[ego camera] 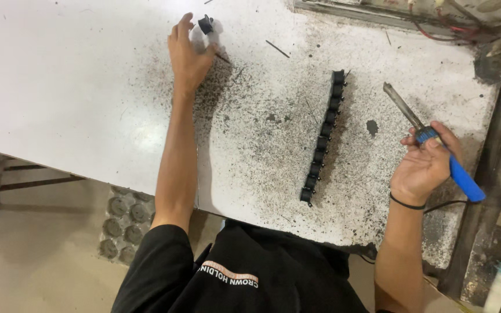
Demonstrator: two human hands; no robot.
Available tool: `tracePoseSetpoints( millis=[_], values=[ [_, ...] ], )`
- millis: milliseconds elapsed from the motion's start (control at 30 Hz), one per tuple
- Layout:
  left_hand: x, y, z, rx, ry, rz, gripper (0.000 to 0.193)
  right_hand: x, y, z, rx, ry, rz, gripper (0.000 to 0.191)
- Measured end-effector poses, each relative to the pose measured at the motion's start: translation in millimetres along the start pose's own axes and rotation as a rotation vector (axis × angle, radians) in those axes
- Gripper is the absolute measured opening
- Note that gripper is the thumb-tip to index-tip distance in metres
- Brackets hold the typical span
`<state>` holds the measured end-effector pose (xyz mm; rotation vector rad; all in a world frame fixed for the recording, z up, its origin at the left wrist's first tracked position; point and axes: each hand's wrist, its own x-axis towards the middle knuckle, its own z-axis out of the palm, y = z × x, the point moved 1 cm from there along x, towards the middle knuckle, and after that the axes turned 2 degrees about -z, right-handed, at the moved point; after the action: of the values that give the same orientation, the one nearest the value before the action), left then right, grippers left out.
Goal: The person solders wire leads onto black plastic rotor components at a workbench. They pick up parts, position them in a row, and use a soldering iron to attach wires to each part one at a time, then arrange finished parts into a tray.
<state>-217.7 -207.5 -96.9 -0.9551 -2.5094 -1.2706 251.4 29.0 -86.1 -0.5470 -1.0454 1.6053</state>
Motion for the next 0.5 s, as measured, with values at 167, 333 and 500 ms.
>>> tracePoseSetpoints(
  millis=[167,333,500],
  values=[
    [-0.5,12.7,4.6,0.069,0.008,0.058,0.041,-0.6,-1.3,3.9,-0.031,0.006,-0.001,0.037],
    [-8.5,21.7,1.1,0.097,-0.017,0.107,0.037,-2.3,-2.5,5.0,-0.002,0.021,-0.059,0.034],
    [-10.1,42.0,23.4,-0.093,-0.142,0.029,0.034,-1.1,-4.2,6.8,0.003,0.023,-0.084,0.033]
  ],
)
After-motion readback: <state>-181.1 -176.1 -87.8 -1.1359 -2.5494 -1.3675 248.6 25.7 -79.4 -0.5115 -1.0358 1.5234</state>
